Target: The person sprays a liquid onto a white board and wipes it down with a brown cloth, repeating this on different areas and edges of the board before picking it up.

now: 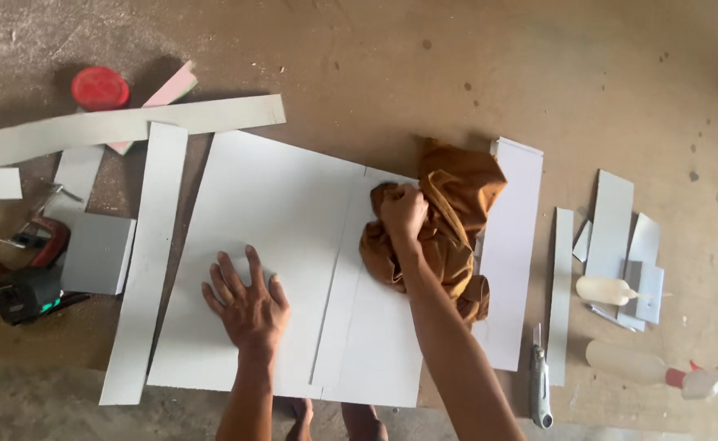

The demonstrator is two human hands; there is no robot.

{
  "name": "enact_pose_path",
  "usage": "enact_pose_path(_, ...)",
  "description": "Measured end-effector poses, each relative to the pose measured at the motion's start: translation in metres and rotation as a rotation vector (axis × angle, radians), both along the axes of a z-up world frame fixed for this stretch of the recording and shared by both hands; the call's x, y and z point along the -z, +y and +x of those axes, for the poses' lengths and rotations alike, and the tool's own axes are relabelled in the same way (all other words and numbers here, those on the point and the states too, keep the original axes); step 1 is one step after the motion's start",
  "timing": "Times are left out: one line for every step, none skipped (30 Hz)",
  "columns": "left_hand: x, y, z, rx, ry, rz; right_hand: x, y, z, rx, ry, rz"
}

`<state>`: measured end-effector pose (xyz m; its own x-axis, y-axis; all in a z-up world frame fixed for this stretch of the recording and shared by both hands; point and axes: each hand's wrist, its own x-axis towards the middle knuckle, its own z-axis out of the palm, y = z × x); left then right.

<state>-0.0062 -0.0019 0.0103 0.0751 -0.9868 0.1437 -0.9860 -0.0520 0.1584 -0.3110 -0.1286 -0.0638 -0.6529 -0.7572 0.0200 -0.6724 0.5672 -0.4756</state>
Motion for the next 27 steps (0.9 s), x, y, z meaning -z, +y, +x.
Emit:
enact_pose_path(0.002,-0.004,0.006,0.014,0.001,-0.006,0.001,0.013,0.008,0.014,0.001,-0.006)
enact_pose_path(0.005,-0.001,0.005,0.002,-0.027,-0.049,0.0,0.038,0.008,-0.038,-0.032,-0.038)
enact_pose_path(0.007,0.003,0.001,-0.011,-0.053,-0.093,-0.001,0.063,0.006,-0.091,-0.065,-0.07)
enact_pose_path(0.012,0.004,0.006,0.036,-0.031,-0.094,-0.013,0.087,0.011,-0.044,-0.043,-0.07)
enact_pose_path(0.016,0.003,0.009,0.054,-0.036,-0.142,-0.025,0.109,0.016,-0.141,-0.003,-0.014)
enact_pose_path(0.02,0.001,0.011,0.072,-0.039,-0.195,-0.037,0.129,0.022,-0.236,0.035,0.041)
enact_pose_path(0.01,0.004,0.005,0.118,-0.015,-0.201,-0.047,0.155,0.022,-0.187,0.054,0.04)
enact_pose_path(-0.002,0.005,0.004,0.088,0.054,-0.115,-0.057,0.173,0.026,-0.33,-0.046,0.017)
enact_pose_path(-0.015,0.004,0.003,0.06,0.12,-0.027,-0.067,0.188,0.031,-0.474,-0.143,-0.009)
enact_pose_path(-0.014,0.006,0.002,0.084,0.121,-0.037,-0.115,0.211,0.036,-0.451,-0.139,-0.021)
enact_pose_path(-0.013,0.007,0.002,0.116,0.138,-0.156,-0.162,0.232,0.041,-0.416,-0.187,-0.175)
enact_pose_path(-0.012,0.007,0.005,0.148,0.152,-0.274,-0.207,0.254,0.05,-0.381,-0.238,-0.329)
enact_pose_path(0.005,0.013,0.008,0.172,0.149,-0.281,-0.21,0.297,0.023,-0.359,-0.238,-0.343)
enact_pose_path(0.02,0.012,0.015,0.178,0.206,-0.276,-0.21,0.332,-0.001,-0.1,-0.207,-0.335)
enact_pose_path(0.035,0.006,0.027,0.185,0.264,-0.271,-0.206,0.363,-0.021,0.159,-0.181,-0.32)
enact_pose_path(0.027,0.004,0.008,0.136,0.235,-0.29,-0.157,0.38,-0.097,0.108,-0.211,-0.327)
enact_pose_path(0.02,-0.001,-0.008,0.16,0.316,-0.324,-0.12,0.419,-0.159,0.268,-0.068,-0.446)
enact_pose_path(0.013,-0.004,-0.022,0.181,0.393,-0.364,-0.086,0.471,-0.203,0.428,0.068,-0.564)
enact_pose_path(-0.016,0.009,-0.043,0.13,0.359,-0.389,-0.095,0.465,-0.229,0.377,0.026,-0.576)
enact_pose_path(-0.049,0.022,-0.069,0.276,0.499,-0.229,-0.106,0.464,-0.257,0.428,-0.126,-0.73)
enact_pose_path(-0.09,0.033,-0.108,0.421,0.639,-0.067,-0.115,0.459,-0.288,0.481,-0.286,-0.873)
enact_pose_path(-0.086,0.047,-0.131,0.388,0.623,-0.075,-0.132,0.448,-0.293,0.455,-0.313,-0.864)
enact_pose_path(-0.081,0.058,-0.156,0.516,0.616,0.051,-0.148,0.436,-0.301,0.416,-0.27,-0.784)
enact_pose_path(-0.073,0.067,-0.185,0.653,0.612,0.179,-0.164,0.429,-0.309,0.383,-0.218,-0.709)
enact_pose_path(-0.066,0.077,-0.204,0.629,0.603,0.174,-0.162,0.422,-0.313,0.364,-0.236,-0.705)
enact_pose_path(-0.059,0.089,-0.225,0.564,0.639,0.262,-0.161,0.417,-0.32,0.24,-0.215,-0.797)
enact_pose_path(-0.051,0.099,-0.247,0.496,0.677,0.347,-0.161,0.412,-0.326,0.116,-0.194,-0.889)
